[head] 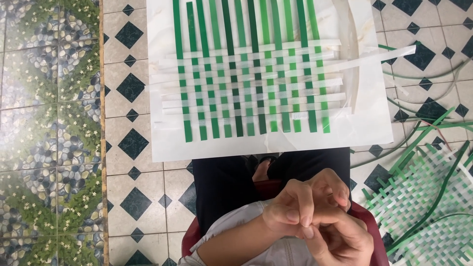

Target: Weaving green and white plastic strips together to create a patterned mat.

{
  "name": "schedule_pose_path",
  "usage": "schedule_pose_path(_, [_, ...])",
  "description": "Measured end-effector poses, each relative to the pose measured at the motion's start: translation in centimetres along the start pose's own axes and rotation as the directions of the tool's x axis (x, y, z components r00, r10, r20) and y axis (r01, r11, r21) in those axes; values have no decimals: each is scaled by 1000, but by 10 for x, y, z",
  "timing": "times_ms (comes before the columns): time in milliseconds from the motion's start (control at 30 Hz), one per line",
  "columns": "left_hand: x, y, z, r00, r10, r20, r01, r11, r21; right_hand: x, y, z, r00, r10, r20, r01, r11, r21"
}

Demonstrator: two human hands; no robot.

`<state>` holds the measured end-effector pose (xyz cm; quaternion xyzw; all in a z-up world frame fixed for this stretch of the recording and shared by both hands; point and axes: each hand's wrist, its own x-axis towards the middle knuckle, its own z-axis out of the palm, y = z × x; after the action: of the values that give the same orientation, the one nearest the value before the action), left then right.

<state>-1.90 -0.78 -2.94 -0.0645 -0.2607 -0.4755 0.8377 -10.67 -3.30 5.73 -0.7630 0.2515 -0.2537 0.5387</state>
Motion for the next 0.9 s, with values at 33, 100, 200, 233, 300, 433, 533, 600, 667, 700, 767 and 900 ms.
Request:
schedule_pose_path(33, [0,-1,0,1000,15,16,-16,1000,17,0,-8,1,998,69,-2,-69,996,-54])
schedule_pose_path(100, [-1,-1,0,1000,12,11,-12,999,32,-3,-6,2,997,71,-7,-71,996,-47])
schedule_pose_path(200, [0,-2,2,1000,19,10,-19,999,37,-6,-4,3,997,71,-21,-72,997,-38])
schedule_pose_path(233, [1,-2,3,999,29,14,-29,999,31,-7,-3,4,997,70,-29,-71,997,-33])
schedule_pose_path(300, [0,-1,3,1000,18,7,-18,999,30,-8,-1,5,997,68,-37,-69,997,-27])
schedule_pose_path(433, [-1,-1,2,1000,10,4,-10,999,34,-9,3,8,997,60,-57,-61,998,-7])
schedule_pose_path(533, [0,-2,1,1000,20,18,-21,999,47,-9,6,6,997,48,-60,-48,999,12])
schedule_pose_path(600, [-1,-2,-1,1000,18,14,-19,998,65,-6,9,7,998,31,-55,-30,999,25])
schedule_pose_path(667, [-2,-4,-4,1000,14,6,-15,997,74,-4,10,9,998,21,-55,-20,999,31])
schedule_pose_path(700, [-3,-5,-5,1000,6,1,-6,998,56,-4,11,10,998,17,-59,-15,999,37])
schedule_pose_path(767, [-4,-5,-7,1000,0,-2,0,999,41,-3,13,11,998,10,-60,-7,999,43])
schedule_pose_path(900, [-3,0,-9,999,-18,-50,24,990,137,3,17,14,997,-11,-70,16,998,66])
